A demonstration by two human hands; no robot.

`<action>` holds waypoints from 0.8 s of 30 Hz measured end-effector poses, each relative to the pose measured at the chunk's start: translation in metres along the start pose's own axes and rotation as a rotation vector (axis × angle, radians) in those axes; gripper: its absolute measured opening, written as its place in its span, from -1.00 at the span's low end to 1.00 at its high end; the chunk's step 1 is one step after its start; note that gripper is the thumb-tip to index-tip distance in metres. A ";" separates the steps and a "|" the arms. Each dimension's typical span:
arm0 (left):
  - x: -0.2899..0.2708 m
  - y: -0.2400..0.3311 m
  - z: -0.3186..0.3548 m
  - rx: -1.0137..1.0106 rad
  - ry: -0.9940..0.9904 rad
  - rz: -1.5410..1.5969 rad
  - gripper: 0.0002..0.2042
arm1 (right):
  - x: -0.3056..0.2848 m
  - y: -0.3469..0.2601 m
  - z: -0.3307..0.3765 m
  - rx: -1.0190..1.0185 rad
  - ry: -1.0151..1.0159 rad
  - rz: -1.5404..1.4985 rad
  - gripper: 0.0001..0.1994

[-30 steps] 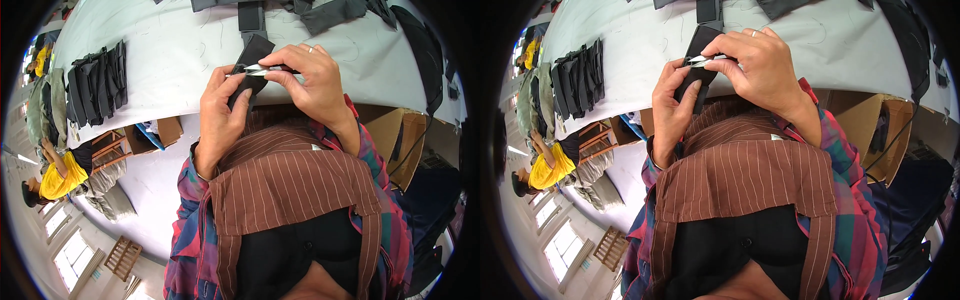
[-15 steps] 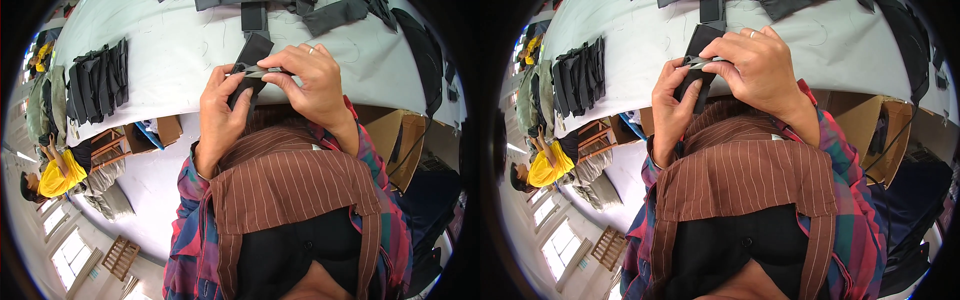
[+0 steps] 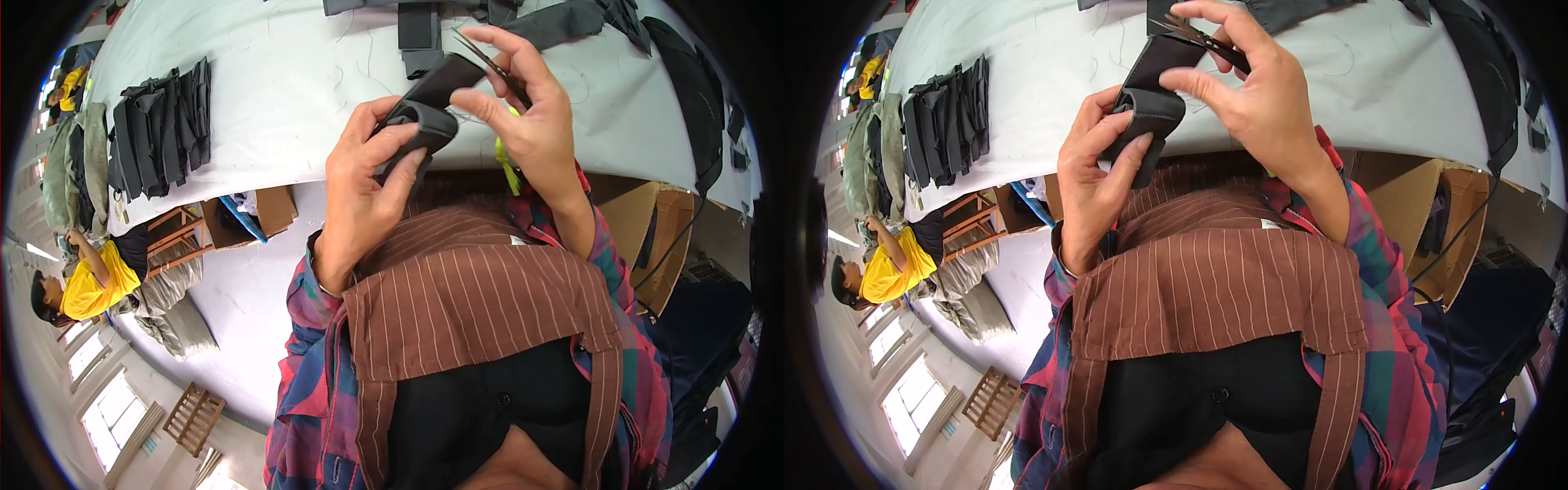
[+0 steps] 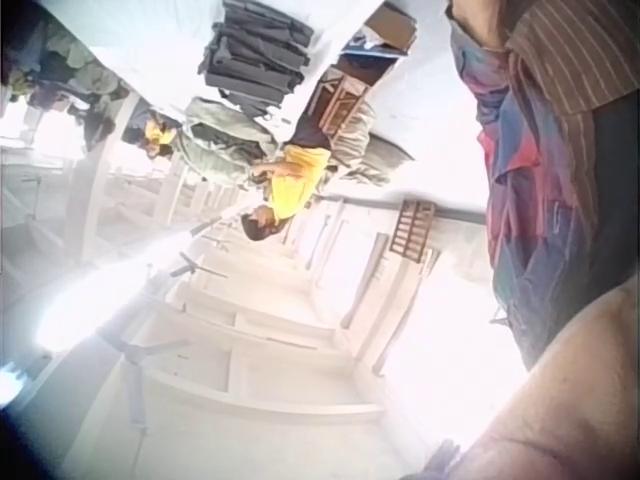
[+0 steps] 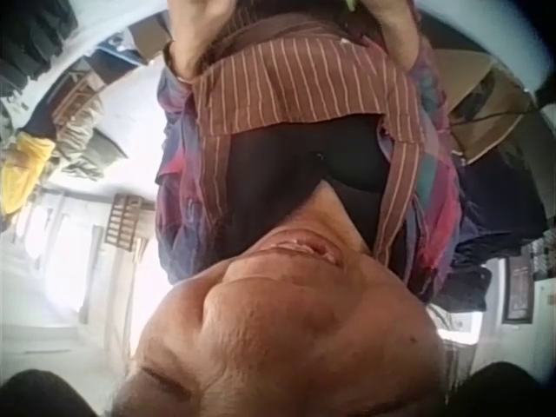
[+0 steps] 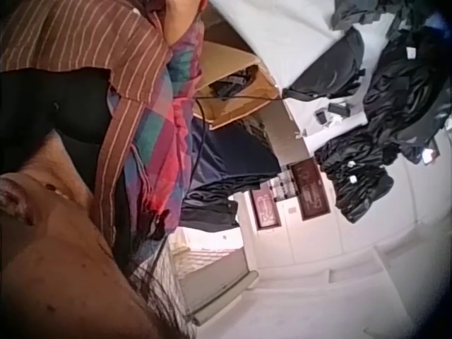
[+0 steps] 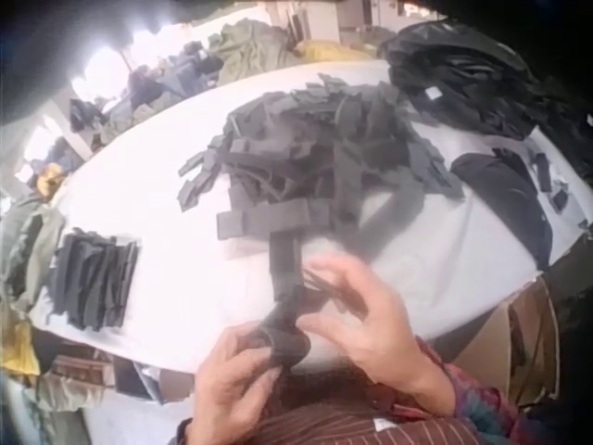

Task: Trim excess threads from sewn fabric pieces using a small pair of scissors on a workbench.

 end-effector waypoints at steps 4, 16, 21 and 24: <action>-0.009 0.019 -0.005 0.276 0.096 -0.161 -0.90 | -0.006 -0.008 0.003 0.017 -0.056 -0.047 -0.81; -0.001 -0.058 0.009 -0.275 0.390 0.322 -0.67 | 0.021 0.007 0.037 -0.391 -0.119 0.149 -0.65; -0.002 -0.060 0.001 -0.396 0.236 0.489 -0.77 | 0.024 0.012 0.037 -0.419 -0.150 0.191 -0.64; -0.001 -0.061 0.001 -0.587 0.175 0.732 -0.63 | 0.023 0.013 0.037 -0.412 -0.118 0.144 -0.65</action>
Point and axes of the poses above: each hand's wrist, its own z-axis away from the middle knuckle, its own x-axis out of the palm, y = z × x, the point moved 5 cm from there along -z, towards the middle knuckle, and after that the axes turned 5 degrees about y, right-handed, at the moved point
